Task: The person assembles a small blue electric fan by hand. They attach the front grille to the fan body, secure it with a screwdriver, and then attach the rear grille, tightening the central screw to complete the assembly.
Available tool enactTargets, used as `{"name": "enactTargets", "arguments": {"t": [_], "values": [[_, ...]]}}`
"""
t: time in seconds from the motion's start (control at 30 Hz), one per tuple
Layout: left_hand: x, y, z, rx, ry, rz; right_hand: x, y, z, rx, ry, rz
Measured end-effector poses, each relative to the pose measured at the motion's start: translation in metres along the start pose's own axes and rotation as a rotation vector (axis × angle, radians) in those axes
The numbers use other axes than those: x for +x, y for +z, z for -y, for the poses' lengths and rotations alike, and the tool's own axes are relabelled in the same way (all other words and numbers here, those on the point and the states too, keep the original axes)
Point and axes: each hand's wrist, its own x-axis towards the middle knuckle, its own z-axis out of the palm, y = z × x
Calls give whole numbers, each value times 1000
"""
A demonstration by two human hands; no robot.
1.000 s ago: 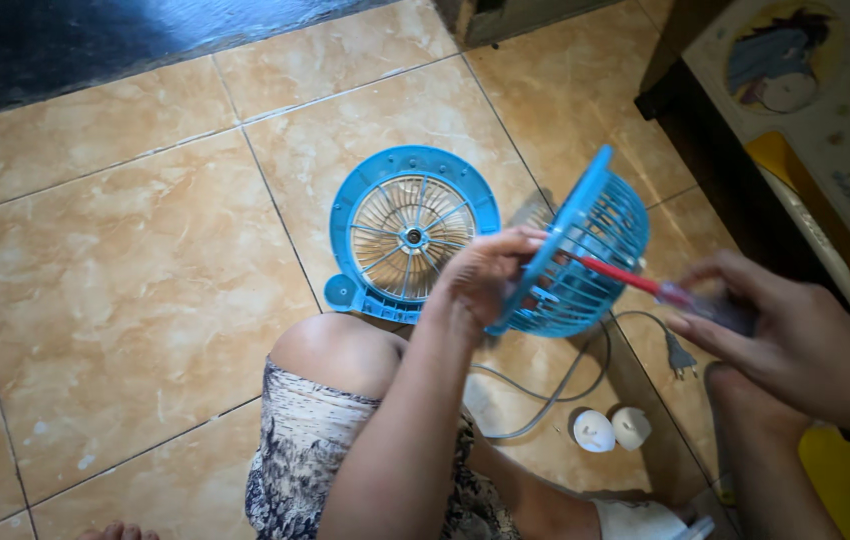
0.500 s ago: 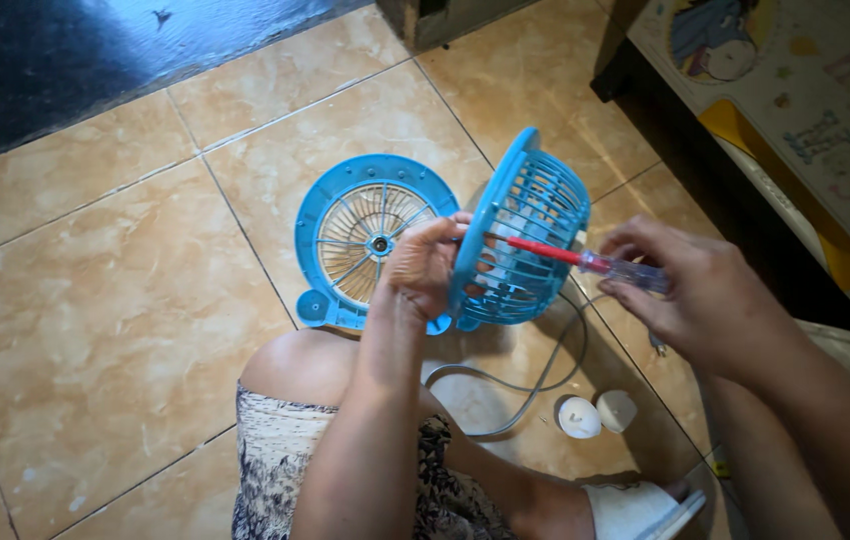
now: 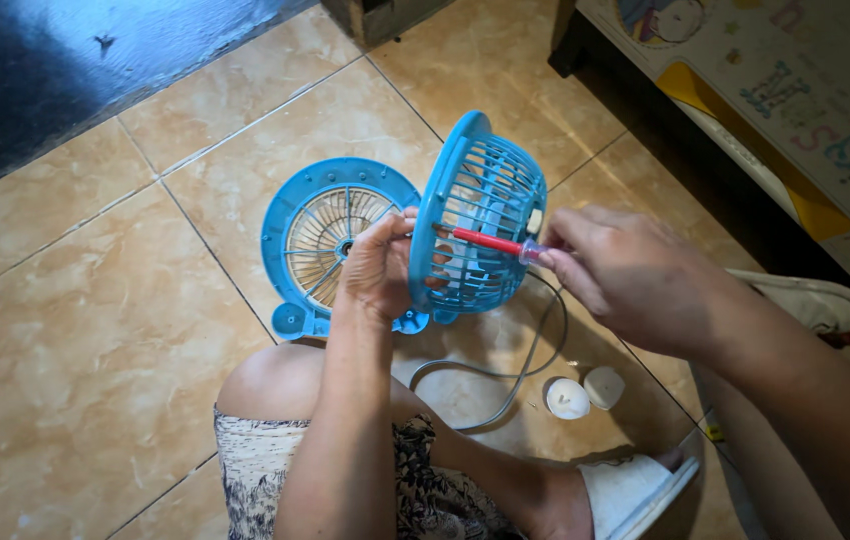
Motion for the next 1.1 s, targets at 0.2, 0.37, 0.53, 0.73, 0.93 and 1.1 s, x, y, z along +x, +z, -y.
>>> {"name": "enactTargets", "arguments": {"t": [0.2, 0.37, 0.53, 0.73, 0.93, 1.1], "values": [[2, -2, 2, -33, -10, 72, -1, -10, 8, 8, 48, -43], [4, -1, 3, -4, -8, 13, -8, -3, 5, -94, -8, -202], [3, -4, 3, -68, -2, 98, -8, 8, -3, -107, 106, -4], [4, -2, 5, -4, -3, -5, -13, 15, -12, -90, 18, -96], [4, 1, 7, 9, -12, 12, -25, 24, -20, 2, -48, -249], [6, 1, 12, 21, 0, 18, -33, 35, -22, 112, 39, -294]]}}
